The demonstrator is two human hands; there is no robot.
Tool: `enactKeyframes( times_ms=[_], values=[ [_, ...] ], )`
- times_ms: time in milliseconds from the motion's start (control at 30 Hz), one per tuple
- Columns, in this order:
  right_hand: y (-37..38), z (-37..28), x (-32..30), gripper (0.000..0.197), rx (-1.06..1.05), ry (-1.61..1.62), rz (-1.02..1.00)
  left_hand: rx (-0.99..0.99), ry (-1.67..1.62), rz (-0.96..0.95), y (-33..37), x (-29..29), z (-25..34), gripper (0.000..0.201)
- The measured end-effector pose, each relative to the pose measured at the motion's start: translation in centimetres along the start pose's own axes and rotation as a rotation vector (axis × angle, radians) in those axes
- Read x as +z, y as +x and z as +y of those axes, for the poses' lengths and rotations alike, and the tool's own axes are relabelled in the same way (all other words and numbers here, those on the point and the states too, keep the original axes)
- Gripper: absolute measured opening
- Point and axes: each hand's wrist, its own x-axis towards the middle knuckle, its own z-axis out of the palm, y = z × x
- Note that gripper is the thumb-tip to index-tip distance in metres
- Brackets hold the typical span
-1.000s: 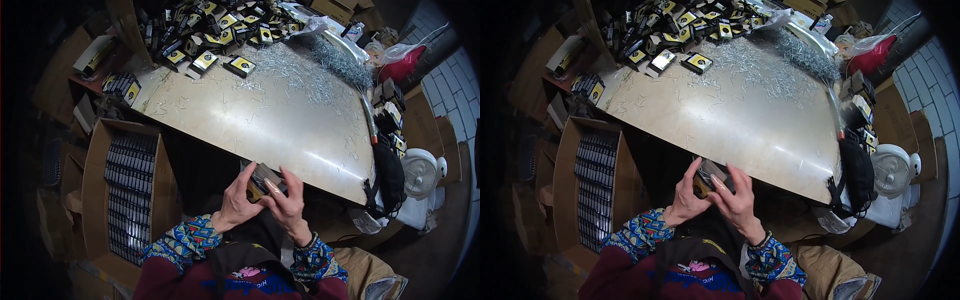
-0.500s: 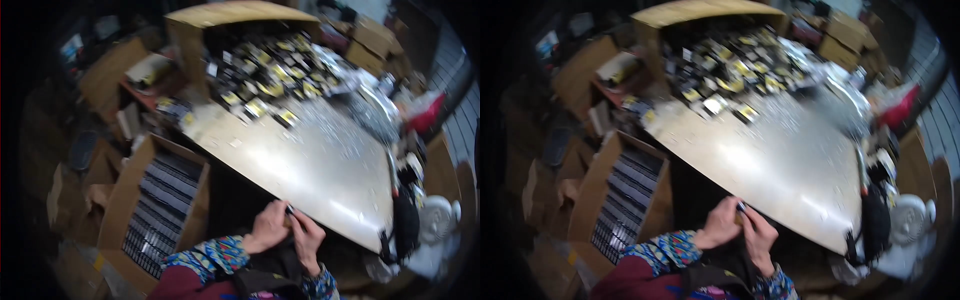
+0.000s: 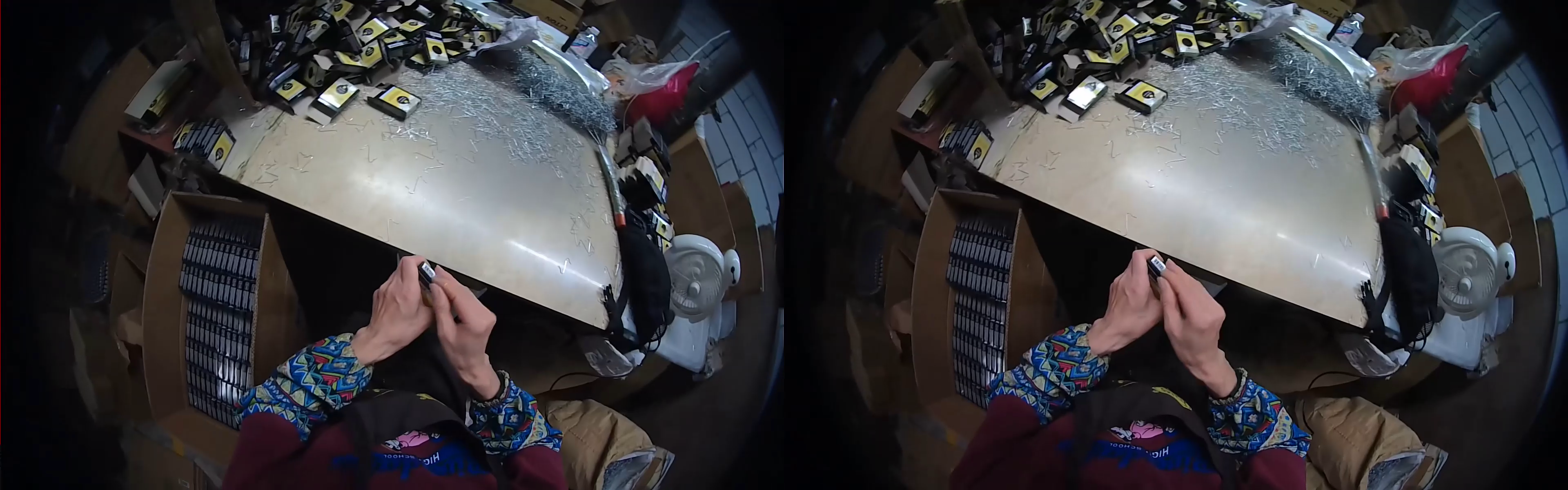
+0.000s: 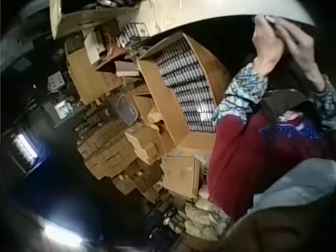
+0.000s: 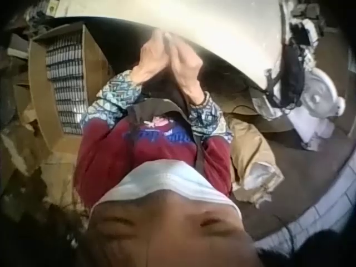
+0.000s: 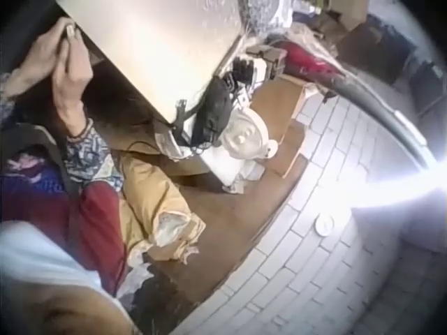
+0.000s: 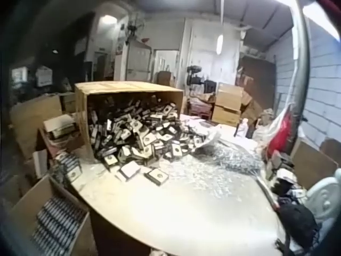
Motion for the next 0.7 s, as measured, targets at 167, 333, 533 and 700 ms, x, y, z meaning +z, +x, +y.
enactKeyframes(
  times_ms=[167,333,533,700],
  values=[
    [-0.4,0.5,0.5,0.021,-0.157,-0.01,0.002,-0.063,-0.032,-0.025,-0.1,-0.7,0.3,0.04],
    [1.7,2.1,-2.0,0.021,-0.015,0.062,-0.095,0.157,-0.035,-0.158,2.4,-2.8,0.1,0.062],
    [7.8,5.8,-4.2,0.025,-0.233,-0.311,-0.139,0.064,0.954,0.305,11.0,-16.4,-9.6,0.072],
    [21.4,12.5,2.2,0.036,-0.413,-0.807,-0.133,0.216,0.829,0.083,19.8,-11.4,-8.1,0.056]
  ],
)
